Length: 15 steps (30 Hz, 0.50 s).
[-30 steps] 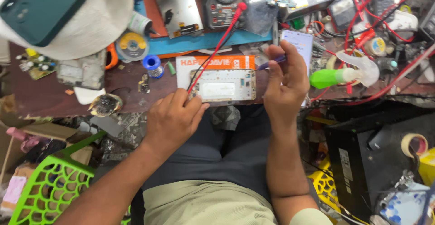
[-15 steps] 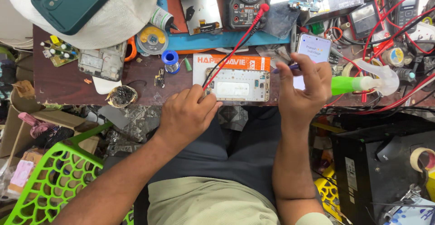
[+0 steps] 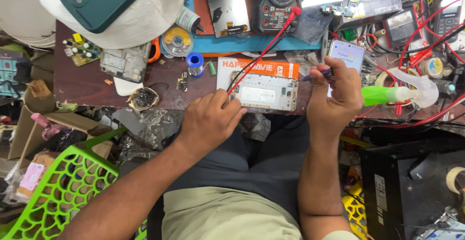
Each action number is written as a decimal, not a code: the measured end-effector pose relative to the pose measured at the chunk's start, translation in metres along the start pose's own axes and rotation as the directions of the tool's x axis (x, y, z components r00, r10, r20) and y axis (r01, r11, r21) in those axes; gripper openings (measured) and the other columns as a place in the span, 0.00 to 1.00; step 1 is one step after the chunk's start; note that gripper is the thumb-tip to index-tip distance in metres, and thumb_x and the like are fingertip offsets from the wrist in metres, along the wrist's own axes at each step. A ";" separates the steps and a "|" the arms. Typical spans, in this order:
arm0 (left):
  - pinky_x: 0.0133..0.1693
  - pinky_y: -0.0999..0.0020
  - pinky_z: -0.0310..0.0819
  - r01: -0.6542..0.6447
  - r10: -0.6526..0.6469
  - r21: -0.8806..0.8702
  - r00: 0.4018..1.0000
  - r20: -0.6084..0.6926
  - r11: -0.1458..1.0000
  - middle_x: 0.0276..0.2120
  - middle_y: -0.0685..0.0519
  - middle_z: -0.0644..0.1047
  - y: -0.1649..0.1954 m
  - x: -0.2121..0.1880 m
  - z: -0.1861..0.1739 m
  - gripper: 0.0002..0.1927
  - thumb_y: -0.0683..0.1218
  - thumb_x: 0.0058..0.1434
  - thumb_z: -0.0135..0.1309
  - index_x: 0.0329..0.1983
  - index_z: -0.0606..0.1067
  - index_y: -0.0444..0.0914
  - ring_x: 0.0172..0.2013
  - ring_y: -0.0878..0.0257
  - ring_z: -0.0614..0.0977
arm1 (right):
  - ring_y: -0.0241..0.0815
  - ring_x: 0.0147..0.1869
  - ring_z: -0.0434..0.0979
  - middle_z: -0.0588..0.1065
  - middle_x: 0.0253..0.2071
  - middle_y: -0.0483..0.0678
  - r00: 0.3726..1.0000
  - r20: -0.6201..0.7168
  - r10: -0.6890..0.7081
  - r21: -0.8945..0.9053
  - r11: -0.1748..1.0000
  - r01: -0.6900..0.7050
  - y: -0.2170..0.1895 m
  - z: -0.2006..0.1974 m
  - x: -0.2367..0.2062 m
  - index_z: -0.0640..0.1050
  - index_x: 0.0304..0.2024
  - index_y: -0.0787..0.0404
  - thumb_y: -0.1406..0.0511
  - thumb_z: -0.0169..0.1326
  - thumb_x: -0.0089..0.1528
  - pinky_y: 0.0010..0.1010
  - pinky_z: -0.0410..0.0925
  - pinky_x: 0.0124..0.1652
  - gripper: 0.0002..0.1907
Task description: The person works on a disassembled smartphone at a cluttered repair bench. They use a screwdriver to adjust internal components, connect a multimeter probe to the device, and interact with a second phone on the bench. The person repeatedly opens and closes the phone casing while handling tools and wires.
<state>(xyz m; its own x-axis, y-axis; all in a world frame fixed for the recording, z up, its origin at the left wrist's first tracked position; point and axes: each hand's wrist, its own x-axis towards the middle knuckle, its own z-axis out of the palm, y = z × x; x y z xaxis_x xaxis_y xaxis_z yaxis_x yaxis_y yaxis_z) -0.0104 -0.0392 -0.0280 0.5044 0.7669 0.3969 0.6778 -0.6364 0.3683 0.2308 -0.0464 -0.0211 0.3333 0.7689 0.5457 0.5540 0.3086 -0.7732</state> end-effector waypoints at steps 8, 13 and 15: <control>0.30 0.58 0.70 -0.015 0.015 -0.002 0.999 -0.029 1.000 0.30 0.54 0.69 0.001 -0.003 0.003 0.12 0.52 0.60 0.63 0.32 0.74 0.43 0.29 0.57 0.77 | 0.41 0.46 0.76 0.76 0.44 0.52 0.952 -0.130 -0.276 -0.289 0.929 0.230 -0.007 -0.006 -0.010 0.76 0.56 0.69 0.76 0.61 0.71 0.28 0.73 0.43 0.12; 0.30 0.59 0.70 -0.037 0.037 -0.004 0.999 -0.031 0.999 0.30 0.54 0.70 -0.002 -0.004 0.003 0.09 0.51 0.62 0.63 0.38 0.77 0.43 0.30 0.58 0.78 | 0.37 0.43 0.82 0.76 0.46 0.51 0.999 -0.006 0.053 0.251 0.967 -0.050 -0.020 -0.018 -0.036 0.73 0.59 0.66 0.76 0.56 0.73 0.25 0.76 0.43 0.12; 0.30 0.59 0.70 -0.064 0.062 -0.037 0.996 -0.067 0.997 0.30 0.54 0.71 -0.002 -0.002 0.000 0.09 0.50 0.62 0.62 0.42 0.79 0.43 0.31 0.58 0.78 | 0.39 0.42 0.82 0.77 0.45 0.52 0.942 0.260 0.213 0.306 0.907 -0.290 -0.018 -0.013 -0.041 0.73 0.58 0.67 0.77 0.52 0.70 0.27 0.77 0.44 0.14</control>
<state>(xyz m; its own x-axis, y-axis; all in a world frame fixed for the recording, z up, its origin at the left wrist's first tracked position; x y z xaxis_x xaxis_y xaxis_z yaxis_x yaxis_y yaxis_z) -0.0126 -0.0394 -0.0291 0.5084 0.7188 0.4742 0.6234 -0.6871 0.3732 0.2168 -0.0905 -0.0250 0.2340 0.9354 0.2652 0.1721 0.2286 -0.9582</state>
